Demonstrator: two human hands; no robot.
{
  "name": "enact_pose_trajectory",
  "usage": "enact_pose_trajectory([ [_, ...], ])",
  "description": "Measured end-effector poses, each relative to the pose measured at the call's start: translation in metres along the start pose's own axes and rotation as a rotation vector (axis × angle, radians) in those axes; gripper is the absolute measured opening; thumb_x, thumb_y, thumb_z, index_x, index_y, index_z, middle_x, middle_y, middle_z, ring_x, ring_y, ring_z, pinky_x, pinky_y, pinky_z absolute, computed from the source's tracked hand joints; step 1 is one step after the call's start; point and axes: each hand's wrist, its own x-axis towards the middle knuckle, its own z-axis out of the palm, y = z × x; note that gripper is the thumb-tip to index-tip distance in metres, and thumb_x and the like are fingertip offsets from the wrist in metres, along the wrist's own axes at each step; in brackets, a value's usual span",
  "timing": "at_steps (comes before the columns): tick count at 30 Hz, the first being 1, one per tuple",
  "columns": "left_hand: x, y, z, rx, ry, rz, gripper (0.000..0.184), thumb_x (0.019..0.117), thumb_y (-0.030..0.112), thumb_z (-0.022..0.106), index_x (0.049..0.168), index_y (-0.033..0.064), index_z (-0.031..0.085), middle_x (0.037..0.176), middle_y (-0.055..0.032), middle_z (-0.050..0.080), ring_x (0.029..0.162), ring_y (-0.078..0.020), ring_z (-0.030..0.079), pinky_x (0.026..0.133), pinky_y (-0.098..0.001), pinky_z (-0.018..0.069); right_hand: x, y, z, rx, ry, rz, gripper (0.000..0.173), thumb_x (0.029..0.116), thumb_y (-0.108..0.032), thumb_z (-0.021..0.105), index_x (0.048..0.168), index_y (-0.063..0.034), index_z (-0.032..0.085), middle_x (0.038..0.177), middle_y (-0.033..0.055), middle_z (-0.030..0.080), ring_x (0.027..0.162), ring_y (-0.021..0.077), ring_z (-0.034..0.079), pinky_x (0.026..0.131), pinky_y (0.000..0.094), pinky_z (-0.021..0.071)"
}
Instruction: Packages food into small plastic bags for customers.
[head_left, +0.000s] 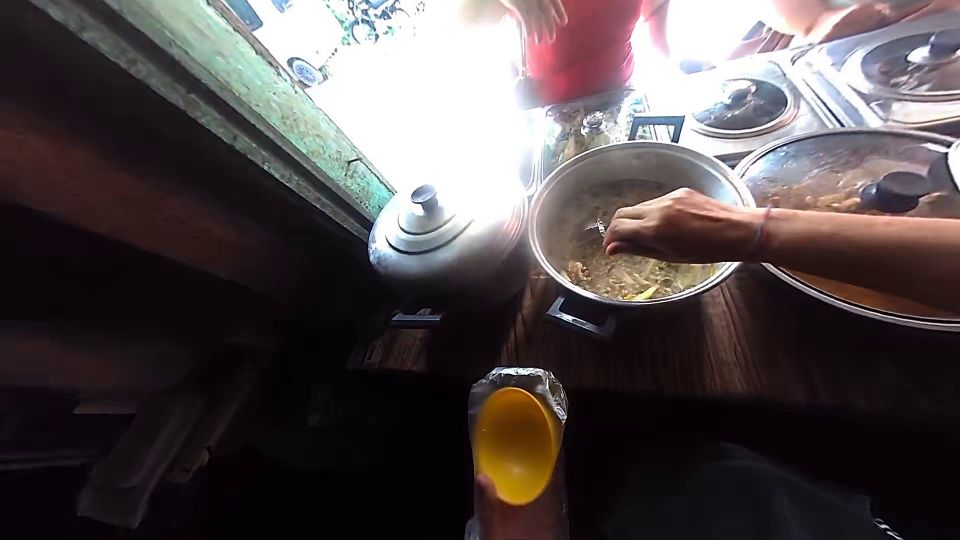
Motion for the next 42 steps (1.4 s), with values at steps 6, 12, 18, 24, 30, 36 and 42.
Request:
enact_pose_trajectory([
  [6,-0.012,-0.004,0.007,-0.005,-0.045,0.091,0.046,0.0791,0.043,0.083,0.111,0.0115,0.073,0.108,-0.0126,0.075,0.104,-0.0241,0.073,0.09,-0.0402,0.0607,0.018,-0.025,0.018,0.609,0.088,0.547,0.034,0.1112,-0.026,0.043,0.099,-0.005,0.067,0.078,0.0027,0.072,0.065,0.0102,0.072,0.064,0.0286,0.0619],
  [12,-0.015,0.002,0.021,0.036,-0.109,0.048,0.049,0.08,0.043,0.083,0.114,0.0102,0.072,0.111,-0.0144,0.074,0.105,-0.0261,0.073,0.09,-0.0404,0.0606,0.01,-0.019,-0.002,1.099,0.305,0.923,0.032,0.1121,-0.023,0.04,0.107,-0.0005,0.062,0.091,0.0064,0.072,0.071,0.0156,0.075,0.068,0.0316,0.0651],
  [18,0.002,0.008,0.049,0.172,-0.146,0.116,0.048,0.0863,0.041,0.079,0.119,0.0065,0.067,0.114,-0.0152,0.072,0.109,-0.0263,0.071,0.094,-0.0427,0.0597,-0.002,-0.005,-0.009,1.291,0.504,1.122,0.029,0.1115,-0.024,0.042,0.105,-0.0029,0.062,0.088,0.0064,0.073,0.071,0.017,0.075,0.068,0.0321,0.0653],
  [24,0.03,0.016,0.088,0.786,-0.315,0.285,0.034,0.0994,0.01,0.058,0.13,-0.0048,0.056,0.118,-0.0128,0.068,0.111,-0.0163,0.067,0.095,-0.0316,0.0576,-0.004,0.008,-0.044,1.201,0.571,1.1,0.029,0.1113,-0.027,0.043,0.104,-0.0068,0.062,0.086,0.002,0.072,0.071,0.0145,0.075,0.067,0.0303,0.065],
  [30,0.076,-0.009,0.144,0.252,-0.347,-0.297,0.036,0.1112,0.022,0.028,0.12,0.0021,0.056,0.104,-0.0137,0.068,0.098,-0.0224,0.07,0.085,-0.0368,0.0602,0.014,0.012,-0.14,0.963,0.674,0.855,0.026,0.1099,-0.024,0.046,0.096,-0.0128,0.065,0.078,-0.0044,0.072,0.067,0.011,0.074,0.065,0.0282,0.0651],
  [36,0.099,-0.067,0.194,0.083,-0.255,-0.331,0.034,0.1121,0.029,0.032,0.124,0.0096,0.057,0.105,-0.0083,0.068,0.097,-0.0171,0.069,0.084,-0.0287,0.0584,-0.001,-0.033,-0.146,0.785,0.82,0.79,0.026,0.112,-0.029,0.04,0.109,-0.0144,0.061,0.089,-0.0061,0.071,0.075,0.0122,0.075,0.07,0.0315,0.0665],
  [42,0.095,-0.079,0.202,0.275,-0.244,-0.113,0.025,0.1096,0.006,0.03,0.109,0.0051,0.055,0.086,-0.0041,0.066,0.082,-0.0116,0.068,0.077,-0.0282,0.059,-0.064,-0.079,-0.071,0.345,0.744,0.401,0.023,0.1108,-0.023,0.041,0.103,-0.0111,0.059,0.099,-0.0071,0.073,0.089,0.004,0.073,0.081,0.0249,0.0634],
])
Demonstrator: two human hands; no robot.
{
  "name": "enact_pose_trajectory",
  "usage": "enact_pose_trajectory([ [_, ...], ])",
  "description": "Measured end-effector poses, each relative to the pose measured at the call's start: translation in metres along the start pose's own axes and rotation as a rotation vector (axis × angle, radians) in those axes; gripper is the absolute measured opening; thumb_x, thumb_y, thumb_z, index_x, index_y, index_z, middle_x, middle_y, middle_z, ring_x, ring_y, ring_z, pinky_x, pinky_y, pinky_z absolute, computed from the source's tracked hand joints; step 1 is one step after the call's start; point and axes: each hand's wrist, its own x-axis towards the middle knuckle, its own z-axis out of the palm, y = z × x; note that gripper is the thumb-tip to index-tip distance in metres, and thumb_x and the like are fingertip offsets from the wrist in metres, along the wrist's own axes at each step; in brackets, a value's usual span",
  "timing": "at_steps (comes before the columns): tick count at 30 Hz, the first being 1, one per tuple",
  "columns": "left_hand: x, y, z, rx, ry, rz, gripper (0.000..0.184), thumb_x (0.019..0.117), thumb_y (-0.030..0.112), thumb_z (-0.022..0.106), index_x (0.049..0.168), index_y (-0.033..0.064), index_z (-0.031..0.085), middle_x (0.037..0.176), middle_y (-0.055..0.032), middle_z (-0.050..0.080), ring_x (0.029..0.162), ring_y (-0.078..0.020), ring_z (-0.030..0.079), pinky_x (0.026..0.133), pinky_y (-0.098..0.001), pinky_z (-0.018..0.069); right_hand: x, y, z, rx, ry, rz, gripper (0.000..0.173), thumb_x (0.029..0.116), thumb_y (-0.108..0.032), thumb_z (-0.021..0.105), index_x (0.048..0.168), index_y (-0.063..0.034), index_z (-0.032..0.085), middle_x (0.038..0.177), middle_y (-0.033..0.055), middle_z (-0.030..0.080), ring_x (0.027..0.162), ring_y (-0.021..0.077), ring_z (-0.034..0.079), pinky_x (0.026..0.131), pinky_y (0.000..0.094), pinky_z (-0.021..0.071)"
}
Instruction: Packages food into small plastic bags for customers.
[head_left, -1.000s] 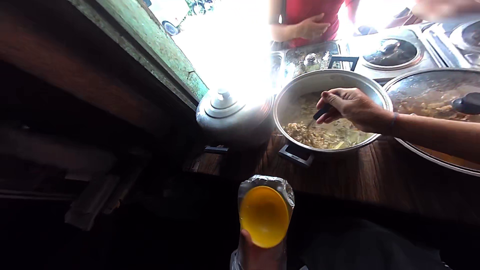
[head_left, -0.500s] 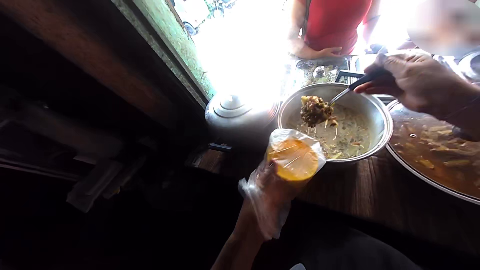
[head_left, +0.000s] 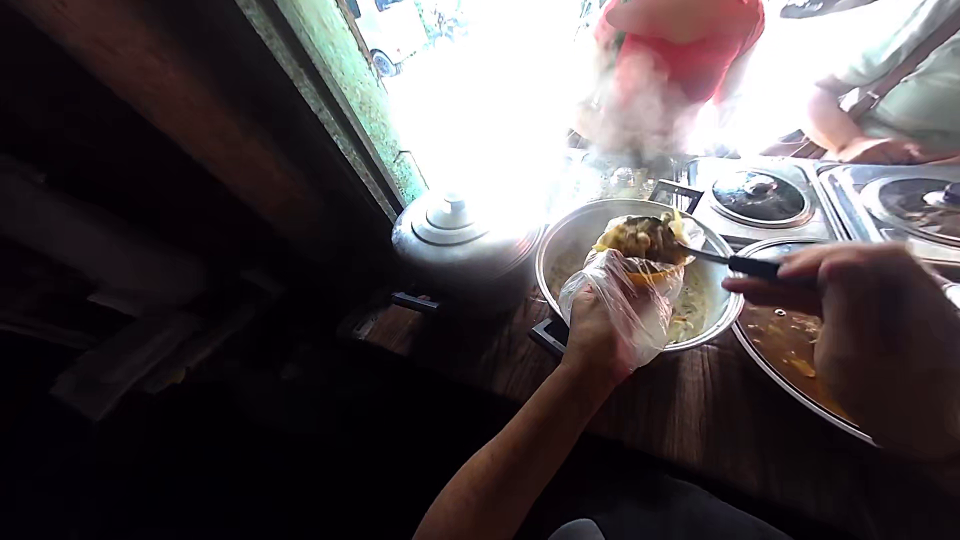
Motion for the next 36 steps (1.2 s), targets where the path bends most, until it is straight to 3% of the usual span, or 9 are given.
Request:
enact_pose_trajectory([
  [3,-0.001,0.005,-0.01,0.107,0.017,-0.021,0.027,0.1109,0.01,0.027,0.113,0.0061,0.054,0.087,-0.0018,0.065,0.08,-0.0092,0.067,0.076,-0.0269,0.0585,-0.015,0.008,-0.009,-0.238,-0.239,-0.415,0.021,0.1116,-0.026,0.042,0.111,-0.0097,0.055,0.11,0.008,0.068,0.103,0.012,0.069,0.084,0.0227,0.0561],
  [6,0.002,0.011,-0.015,0.131,0.009,-0.06,0.029,0.1124,0.015,0.026,0.119,0.0042,0.053,0.093,-0.0049,0.065,0.085,-0.0126,0.067,0.08,-0.0295,0.0582,-0.009,0.008,-0.017,-0.419,-0.393,-0.743,0.019,0.1106,-0.023,0.044,0.11,-0.0072,0.054,0.102,0.0158,0.064,0.086,0.0209,0.068,0.072,0.0249,0.0549],
  [12,-0.002,0.014,-0.023,0.129,0.0,-0.076,0.029,0.1121,0.014,0.026,0.112,0.0062,0.054,0.089,-0.0044,0.066,0.084,-0.0127,0.069,0.078,-0.0289,0.0594,0.01,0.01,-0.033,-0.421,-0.395,-0.828,0.018,0.1102,-0.021,0.044,0.11,-0.0057,0.053,0.103,0.0164,0.063,0.088,0.0221,0.069,0.076,0.0267,0.0562],
  [17,-0.006,0.022,-0.033,0.173,-0.005,0.018,0.032,0.1116,0.014,0.027,0.108,0.0068,0.058,0.087,-0.0032,0.068,0.082,-0.0108,0.069,0.077,-0.0276,0.06,0.017,0.025,-0.042,-0.314,-0.267,-0.458,0.025,0.1105,-0.027,0.045,0.108,-0.0065,0.059,0.109,0.014,0.07,0.1,0.0166,0.071,0.08,0.0264,0.0573],
  [24,-0.003,0.038,-0.062,0.216,0.022,0.014,0.035,0.1123,0.021,0.025,0.111,0.0112,0.059,0.088,-0.0022,0.069,0.081,-0.0111,0.069,0.075,-0.028,0.0598,0.005,0.052,0.008,-0.333,-0.588,-0.4,0.03,0.1055,-0.023,0.049,0.095,-0.0043,0.07,0.088,0.0092,0.069,0.065,0.0181,0.067,0.049,0.0304,0.0511],
  [27,-0.002,0.051,-0.068,0.213,0.039,-0.011,0.035,0.1118,0.017,0.023,0.108,0.0122,0.057,0.086,-0.0012,0.069,0.079,-0.0097,0.07,0.072,-0.0265,0.0599,0.003,0.059,0.04,-0.273,-0.736,-0.319,0.026,0.1047,-0.021,0.051,0.095,-0.0046,0.069,0.081,0.0069,0.064,0.062,0.0172,0.065,0.052,0.0308,0.0523],
  [30,0.001,0.067,-0.075,0.213,0.017,-0.044,0.034,0.1121,0.017,0.022,0.111,0.0115,0.055,0.088,-0.0027,0.069,0.081,-0.0114,0.07,0.074,-0.0276,0.0603,0.008,0.059,0.057,-0.033,-0.782,0.129,0.023,0.1059,-0.014,0.05,0.102,-0.0023,0.069,0.086,0.004,0.071,0.074,0.0091,0.069,0.07,0.0267,0.0585],
  [33,0.006,0.08,-0.087,0.216,-0.01,-0.064,0.033,0.1124,0.019,0.025,0.112,0.0103,0.057,0.089,-0.0047,0.069,0.082,-0.0134,0.07,0.075,-0.0294,0.0605,0.015,0.057,0.063,0.231,-0.524,0.728,0.027,0.1112,-0.02,0.041,0.106,-0.0032,0.061,0.085,0.0039,0.069,0.069,0.0123,0.072,0.066,0.0296,0.0637],
  [36,0.01,0.091,-0.097,0.192,-0.039,-0.094,0.032,0.1124,0.021,0.029,0.11,0.0105,0.059,0.088,-0.0052,0.069,0.082,-0.0141,0.07,0.075,-0.0302,0.0608,0.019,0.063,0.053,0.332,-0.157,1.045,0.029,0.1115,-0.028,0.041,0.103,-0.0081,0.061,0.082,0.0023,0.068,0.065,0.0155,0.072,0.061,0.0321,0.0642],
])
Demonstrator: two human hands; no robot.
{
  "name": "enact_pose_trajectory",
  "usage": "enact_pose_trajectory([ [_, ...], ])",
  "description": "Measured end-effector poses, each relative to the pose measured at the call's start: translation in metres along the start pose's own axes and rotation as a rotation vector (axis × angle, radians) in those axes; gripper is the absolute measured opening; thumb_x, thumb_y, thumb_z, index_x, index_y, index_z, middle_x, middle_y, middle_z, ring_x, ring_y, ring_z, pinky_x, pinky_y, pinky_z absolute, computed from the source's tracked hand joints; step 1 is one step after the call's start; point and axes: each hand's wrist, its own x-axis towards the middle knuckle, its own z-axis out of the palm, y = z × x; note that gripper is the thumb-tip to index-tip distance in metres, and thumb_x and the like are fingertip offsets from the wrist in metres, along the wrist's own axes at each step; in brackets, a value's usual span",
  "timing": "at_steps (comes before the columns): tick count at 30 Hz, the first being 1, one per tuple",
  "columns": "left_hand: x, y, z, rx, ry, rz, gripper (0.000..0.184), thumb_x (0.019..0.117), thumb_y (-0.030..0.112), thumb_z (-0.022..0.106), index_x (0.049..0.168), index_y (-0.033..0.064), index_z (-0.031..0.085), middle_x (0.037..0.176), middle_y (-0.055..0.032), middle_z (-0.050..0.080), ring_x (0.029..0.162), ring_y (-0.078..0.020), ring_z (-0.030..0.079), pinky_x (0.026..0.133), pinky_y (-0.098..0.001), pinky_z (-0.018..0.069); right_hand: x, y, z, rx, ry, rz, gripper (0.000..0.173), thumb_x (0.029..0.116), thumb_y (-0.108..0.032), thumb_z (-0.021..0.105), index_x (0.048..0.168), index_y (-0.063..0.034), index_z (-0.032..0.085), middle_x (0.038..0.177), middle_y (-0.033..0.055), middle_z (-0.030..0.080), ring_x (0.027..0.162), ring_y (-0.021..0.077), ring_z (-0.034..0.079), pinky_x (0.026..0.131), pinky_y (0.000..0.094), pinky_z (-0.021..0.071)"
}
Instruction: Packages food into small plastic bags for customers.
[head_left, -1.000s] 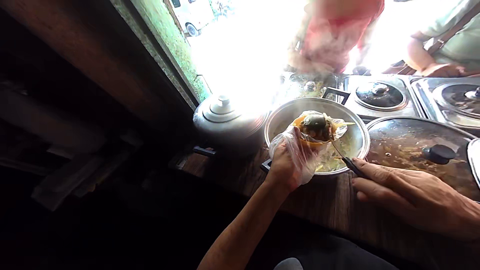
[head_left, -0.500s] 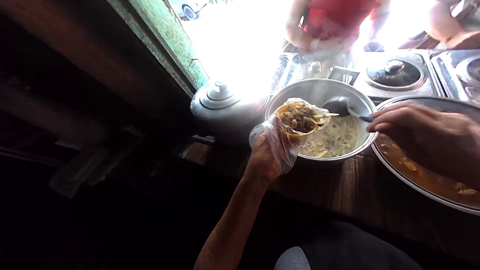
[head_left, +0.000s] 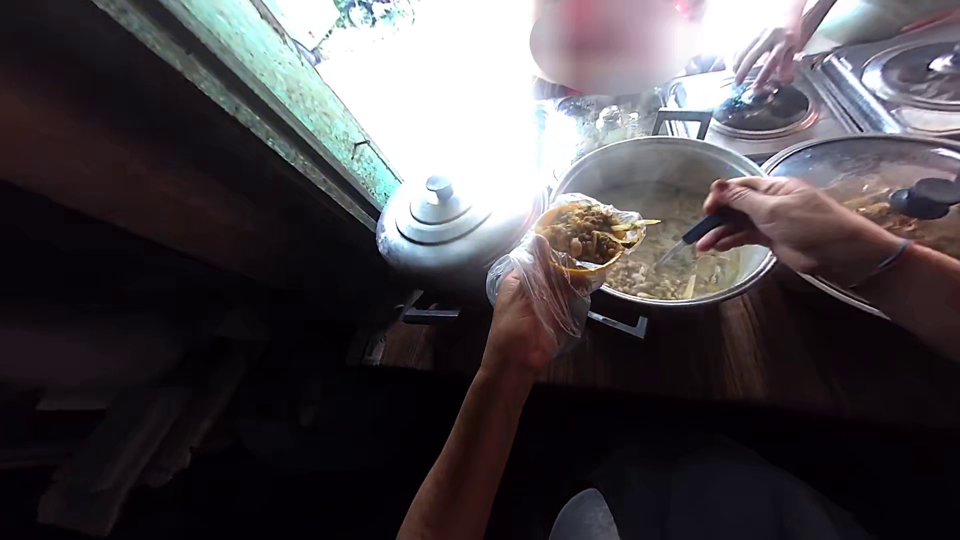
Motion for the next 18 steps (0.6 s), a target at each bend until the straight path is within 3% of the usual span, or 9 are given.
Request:
enact_pose_trajectory([
  [5,0.007,0.006,-0.014,-0.004,-0.048,-0.025,0.031,0.1123,0.021,0.03,0.112,0.0083,0.059,0.09,-0.0073,0.069,0.084,-0.0164,0.07,0.077,-0.0332,0.0611,-0.016,-0.023,-0.017,0.067,0.265,0.001,0.03,0.1111,-0.032,0.042,0.098,-0.0125,0.061,0.077,-0.0018,0.069,0.062,0.0101,0.07,0.057,0.0245,0.0606],
  [10,0.017,0.003,-0.01,0.015,-0.069,-0.052,0.026,0.111,0.017,0.038,0.109,0.0035,0.061,0.088,-0.0097,0.068,0.081,-0.0181,0.07,0.077,-0.0355,0.0611,-0.027,-0.079,-0.026,-0.001,0.426,-0.163,0.025,0.111,-0.029,0.043,0.1,-0.0138,0.06,0.079,-0.0034,0.069,0.066,0.012,0.073,0.062,0.0286,0.064],
  [15,0.031,-0.014,0.01,0.0,-0.139,-0.091,0.024,0.1108,0.016,0.038,0.11,0.0046,0.06,0.085,-0.0064,0.066,0.077,-0.0144,0.068,0.074,-0.0321,0.0597,-0.024,-0.117,-0.061,-0.026,0.267,-0.438,0.024,0.1094,-0.033,0.047,0.099,-0.0207,0.064,0.083,-0.0063,0.075,0.072,0.0103,0.075,0.066,0.0292,0.0652],
  [18,0.037,-0.021,0.028,-0.024,-0.141,-0.13,0.023,0.1108,0.018,0.039,0.112,0.0059,0.059,0.088,-0.0066,0.066,0.08,-0.0149,0.067,0.076,-0.0324,0.0592,-0.045,-0.133,-0.023,-0.073,0.294,-0.507,0.027,0.1111,-0.03,0.043,0.096,-0.0185,0.062,0.078,-0.0068,0.073,0.066,0.0105,0.074,0.061,0.0289,0.0654],
])
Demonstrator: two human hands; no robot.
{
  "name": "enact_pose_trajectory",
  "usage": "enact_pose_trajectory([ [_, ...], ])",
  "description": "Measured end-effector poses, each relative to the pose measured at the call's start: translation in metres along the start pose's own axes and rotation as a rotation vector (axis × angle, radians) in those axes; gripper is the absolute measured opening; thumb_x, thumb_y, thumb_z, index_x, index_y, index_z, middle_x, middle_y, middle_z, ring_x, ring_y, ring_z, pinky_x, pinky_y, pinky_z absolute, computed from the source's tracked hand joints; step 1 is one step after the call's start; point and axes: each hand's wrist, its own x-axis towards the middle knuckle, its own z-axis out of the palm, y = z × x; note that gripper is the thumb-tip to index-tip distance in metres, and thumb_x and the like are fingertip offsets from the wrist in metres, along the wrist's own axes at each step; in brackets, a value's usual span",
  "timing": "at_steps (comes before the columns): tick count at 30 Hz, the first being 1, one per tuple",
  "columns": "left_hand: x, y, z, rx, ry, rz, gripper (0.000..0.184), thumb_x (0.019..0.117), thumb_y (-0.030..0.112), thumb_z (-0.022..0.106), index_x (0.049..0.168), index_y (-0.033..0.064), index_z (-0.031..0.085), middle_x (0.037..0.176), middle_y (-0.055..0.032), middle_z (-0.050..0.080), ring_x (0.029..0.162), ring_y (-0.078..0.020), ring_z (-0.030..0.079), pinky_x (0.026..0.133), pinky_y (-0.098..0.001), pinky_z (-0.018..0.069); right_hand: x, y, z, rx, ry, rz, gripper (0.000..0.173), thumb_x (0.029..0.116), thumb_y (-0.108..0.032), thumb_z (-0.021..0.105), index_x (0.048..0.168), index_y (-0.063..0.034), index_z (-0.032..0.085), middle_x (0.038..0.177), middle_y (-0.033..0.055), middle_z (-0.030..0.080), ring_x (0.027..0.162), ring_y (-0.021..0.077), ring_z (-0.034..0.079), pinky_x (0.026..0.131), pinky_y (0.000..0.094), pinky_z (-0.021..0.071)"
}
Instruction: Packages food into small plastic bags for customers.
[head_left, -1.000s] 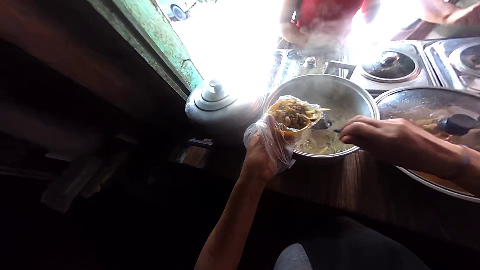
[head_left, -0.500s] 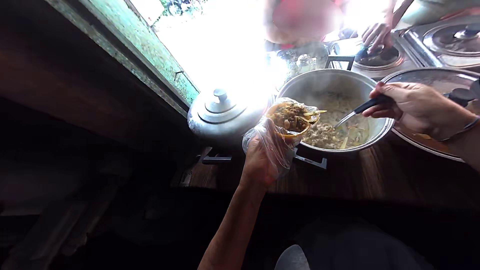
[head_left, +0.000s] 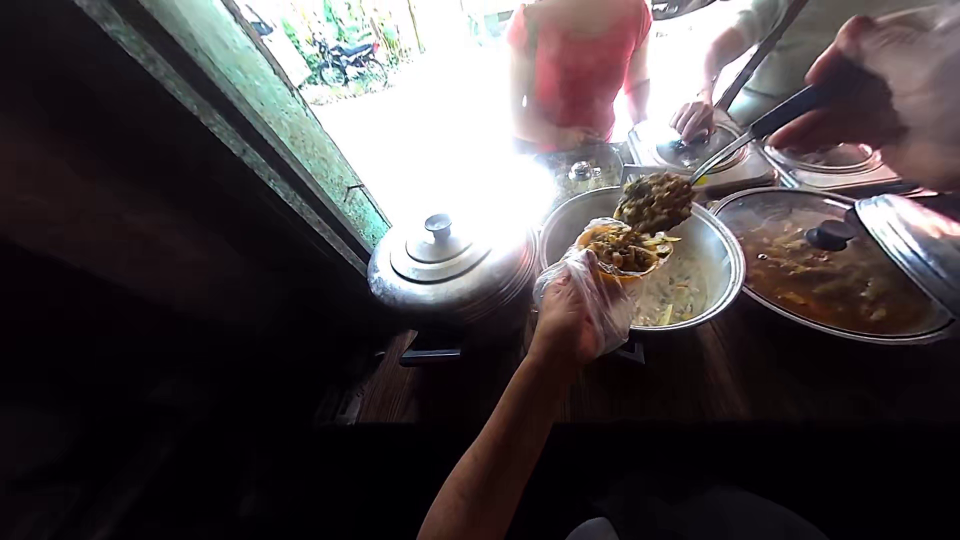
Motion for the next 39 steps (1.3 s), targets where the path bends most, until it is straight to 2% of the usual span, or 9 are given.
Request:
enact_pose_trajectory([
  [7,-0.001,-0.003,0.007,0.002,-0.021,-0.055,0.022,0.1111,0.017,0.038,0.112,0.0075,0.058,0.087,-0.0042,0.065,0.081,-0.012,0.067,0.076,-0.0287,0.0588,-0.039,0.002,0.027,-0.202,-0.034,-0.263,0.019,0.1106,-0.024,0.043,0.103,-0.015,0.058,0.087,-0.0078,0.068,0.071,0.0124,0.075,0.064,0.0332,0.0681],
  [14,-0.013,0.001,0.003,-0.027,-0.017,-0.052,0.023,0.1112,0.017,0.037,0.11,0.0069,0.058,0.087,-0.0061,0.065,0.08,-0.0143,0.067,0.076,-0.0308,0.0592,-0.024,0.025,0.01,0.216,0.341,0.335,0.018,0.1105,-0.028,0.045,0.106,-0.0141,0.056,0.087,-0.0026,0.066,0.068,0.011,0.071,0.064,0.0268,0.0636],
  [17,-0.018,0.007,0.0,-0.023,-0.023,-0.038,0.022,0.1108,0.016,0.038,0.106,0.0077,0.058,0.082,-0.0045,0.065,0.077,-0.0127,0.067,0.074,-0.029,0.0591,-0.03,0.041,-0.011,0.24,0.428,0.368,0.02,0.1106,-0.03,0.043,0.105,-0.016,0.057,0.083,-0.0038,0.069,0.067,0.0092,0.072,0.061,0.0227,0.0618],
  [23,-0.023,0.008,-0.005,0.001,-0.065,0.015,0.025,0.1104,0.014,0.036,0.102,0.0078,0.06,0.082,-0.0035,0.066,0.077,-0.0116,0.068,0.075,-0.0284,0.0593,-0.091,0.073,-0.011,-0.466,0.014,-0.226,0.027,0.1081,-0.02,0.046,0.109,0.001,0.063,0.085,0.0003,0.069,0.067,0.007,0.07,0.064,0.028,0.063],
  [26,-0.028,0.006,-0.002,0.008,-0.057,0.026,0.029,0.1102,0.012,0.035,0.096,0.0088,0.06,0.078,-0.0013,0.067,0.073,-0.0094,0.068,0.072,-0.0265,0.059,-0.11,0.099,-0.004,-0.866,-0.296,-0.622,0.035,0.1034,-0.029,0.051,0.096,-0.0052,0.074,0.085,0.006,0.072,0.073,0.0167,0.07,0.06,0.0355,0.0553],
  [30,-0.035,-0.002,0.001,0.035,-0.079,0.057,0.029,0.1093,0.009,0.034,0.096,0.0095,0.06,0.078,-0.0003,0.067,0.074,-0.0084,0.067,0.073,-0.0263,0.0584,-0.107,0.12,0.003,-0.955,-0.421,-0.543,0.044,0.1057,-0.041,0.044,0.096,-0.0142,0.077,0.096,0.0041,0.073,0.098,0.0277,0.066,0.077,0.048,0.0488],
  [33,-0.039,-0.013,0.006,0.063,-0.096,0.071,0.027,0.1102,0.012,0.035,0.101,0.0099,0.06,0.081,-0.0001,0.066,0.077,-0.0083,0.066,0.074,-0.0269,0.0576,-0.114,0.122,0.009,-0.974,-0.309,-0.484,0.053,0.1004,-0.058,0.048,0.118,-0.0168,0.077,0.134,0.0182,0.063,0.135,0.0447,0.049,0.107,0.0703,0.0322],
  [35,-0.041,-0.021,0.014,0.061,-0.092,0.102,0.026,0.1097,0.012,0.036,0.101,0.0101,0.061,0.081,0.0004,0.066,0.077,-0.0076,0.066,0.074,-0.0262,0.0574,-0.135,0.11,0.023,-0.931,-0.109,-0.554,0.063,0.0981,-0.063,0.051,0.127,-0.0101,0.07,0.142,0.0234,0.057,0.141,0.046,0.042,0.114,0.0668,0.0275],
  [39,-0.047,-0.042,0.04,0.038,-0.066,0.198,0.026,0.1095,0.011,0.038,0.102,0.0086,0.062,0.079,0.0016,0.065,0.074,-0.006,0.065,0.073,-0.0237,0.0563,-0.196,0.085,0.066,-0.701,0.166,-0.603,0.062,0.0973,-0.064,0.054,0.116,-0.0066,0.068,0.11,0.0179,0.068,0.107,0.0309,0.062,0.09,0.046,0.0459],
])
